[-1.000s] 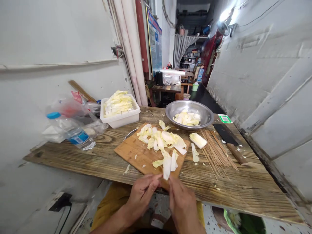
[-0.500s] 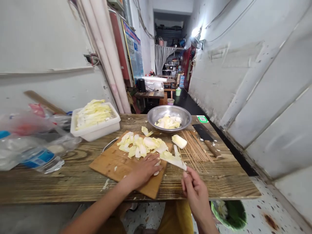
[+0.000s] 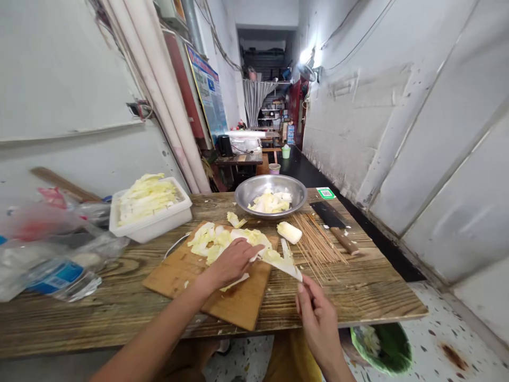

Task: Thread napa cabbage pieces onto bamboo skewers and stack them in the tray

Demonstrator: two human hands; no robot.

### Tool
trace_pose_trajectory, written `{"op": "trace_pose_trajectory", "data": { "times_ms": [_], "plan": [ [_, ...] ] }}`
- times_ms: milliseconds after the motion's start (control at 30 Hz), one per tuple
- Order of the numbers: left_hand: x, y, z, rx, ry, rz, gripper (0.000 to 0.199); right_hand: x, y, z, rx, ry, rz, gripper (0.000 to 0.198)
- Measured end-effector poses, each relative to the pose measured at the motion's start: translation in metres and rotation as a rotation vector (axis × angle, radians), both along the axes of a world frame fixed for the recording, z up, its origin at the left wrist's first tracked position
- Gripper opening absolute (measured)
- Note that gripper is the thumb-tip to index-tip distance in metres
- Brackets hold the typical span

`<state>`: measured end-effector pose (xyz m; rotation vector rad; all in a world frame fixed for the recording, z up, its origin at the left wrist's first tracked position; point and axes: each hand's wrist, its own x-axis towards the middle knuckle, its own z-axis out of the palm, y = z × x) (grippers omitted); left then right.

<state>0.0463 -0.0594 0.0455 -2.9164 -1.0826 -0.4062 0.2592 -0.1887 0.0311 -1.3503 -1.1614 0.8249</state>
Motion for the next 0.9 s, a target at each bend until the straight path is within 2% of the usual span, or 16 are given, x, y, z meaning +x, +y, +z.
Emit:
{"op": "trace_pose_trajectory", "data": {
  "times_ms": [100, 200, 333, 433, 500, 633, 733, 833, 900],
  "plan": [
    [-0.006, 0.002, 0.003, -0.108, -0.107, 0.233, 0.053, -0.004, 0.000, -0.005, 0.048, -0.127, 0.017, 0.041],
    [-0.015, -0.002, 0.000, -0.413, -0.353, 0.358, 0.059, -0.006, -0.001, -0.011, 0.115, -0.260, -0.005, 0.037],
    [-0.027, -0.028, -0.001, -0.882, -0.731, 0.306, 0.045, -0.006, -0.007, -0.010, 0.226, -0.444, 0.082, 0.030],
    [-0.031, -0.054, 0.000, -1.070, -0.908, 0.207, 0.049, -0.010, -0.010, -0.002, 0.260, -0.547, 0.288, 0.029],
    [-0.031, -0.066, -0.001, -1.096, -1.003, 0.229, 0.053, -0.015, -0.009, 0.003, 0.271, -0.595, 0.382, 0.030],
    [-0.032, -0.074, -0.007, -1.032, -1.071, 0.379, 0.049, -0.024, -0.005, 0.005, 0.263, -0.639, 0.421, 0.032],
    [-0.035, -0.078, -0.004, -0.984, -1.106, 0.386, 0.035, -0.025, -0.004, 0.002, 0.206, -0.666, 0.432, 0.032],
    [-0.039, -0.085, 0.002, -0.932, -1.123, 0.397, 0.037, -0.023, -0.005, 0.003, 0.155, -0.662, 0.444, 0.033],
    [-0.041, -0.089, 0.005, -0.986, -1.115, 0.403, 0.040, -0.022, -0.004, 0.007, 0.119, -0.641, 0.482, 0.033]
  ]
}}
